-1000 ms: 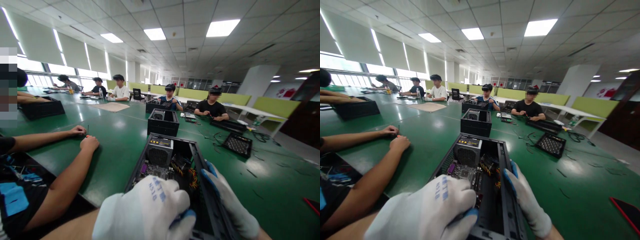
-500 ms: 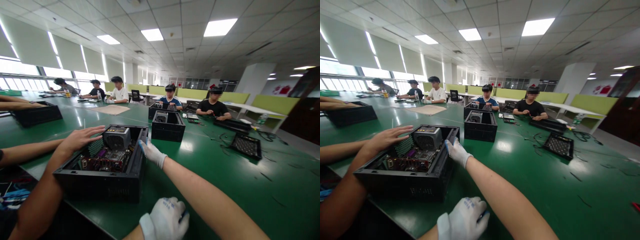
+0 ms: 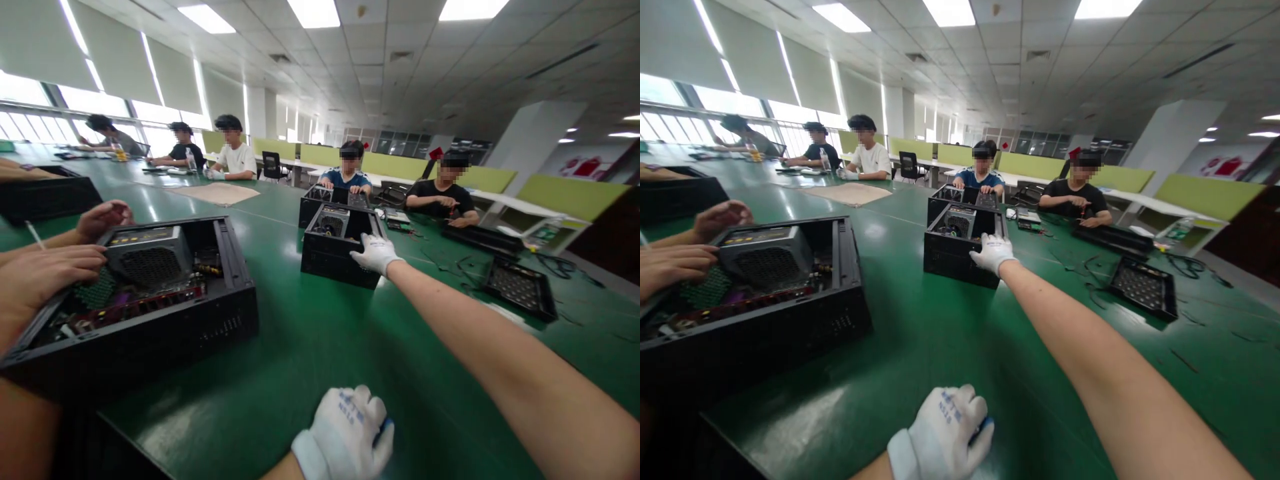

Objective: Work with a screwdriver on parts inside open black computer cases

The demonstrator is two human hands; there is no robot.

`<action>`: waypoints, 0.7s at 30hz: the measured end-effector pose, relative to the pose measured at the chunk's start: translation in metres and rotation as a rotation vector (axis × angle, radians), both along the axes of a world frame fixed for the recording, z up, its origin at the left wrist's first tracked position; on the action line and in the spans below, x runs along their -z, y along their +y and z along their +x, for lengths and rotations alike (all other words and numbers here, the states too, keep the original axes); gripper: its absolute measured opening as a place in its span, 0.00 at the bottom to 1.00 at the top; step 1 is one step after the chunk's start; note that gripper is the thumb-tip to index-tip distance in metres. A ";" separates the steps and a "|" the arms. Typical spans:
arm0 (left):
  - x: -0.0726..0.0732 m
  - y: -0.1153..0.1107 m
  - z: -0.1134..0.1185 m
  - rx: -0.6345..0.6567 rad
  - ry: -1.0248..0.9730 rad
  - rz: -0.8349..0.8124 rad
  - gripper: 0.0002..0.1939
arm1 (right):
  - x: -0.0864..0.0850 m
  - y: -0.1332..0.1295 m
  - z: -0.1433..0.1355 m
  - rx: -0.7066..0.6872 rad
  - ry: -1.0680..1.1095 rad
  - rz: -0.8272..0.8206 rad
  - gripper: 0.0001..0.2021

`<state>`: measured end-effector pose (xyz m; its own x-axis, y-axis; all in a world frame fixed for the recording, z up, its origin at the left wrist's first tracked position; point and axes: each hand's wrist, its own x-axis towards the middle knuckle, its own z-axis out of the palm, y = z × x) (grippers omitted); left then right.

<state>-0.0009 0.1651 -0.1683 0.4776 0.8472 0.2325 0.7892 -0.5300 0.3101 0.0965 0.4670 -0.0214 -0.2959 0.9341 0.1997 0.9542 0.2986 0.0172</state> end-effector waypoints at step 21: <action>-0.004 -0.006 -0.009 -0.117 -0.056 0.083 0.15 | -0.001 -0.200 0.078 -0.142 -0.211 0.159 0.33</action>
<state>-0.0096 0.1586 -0.1641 0.3614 0.8730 0.3274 0.8297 -0.4613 0.3141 0.1740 0.2669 -0.0205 -0.4715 0.8426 0.2602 0.8737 0.4062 0.2678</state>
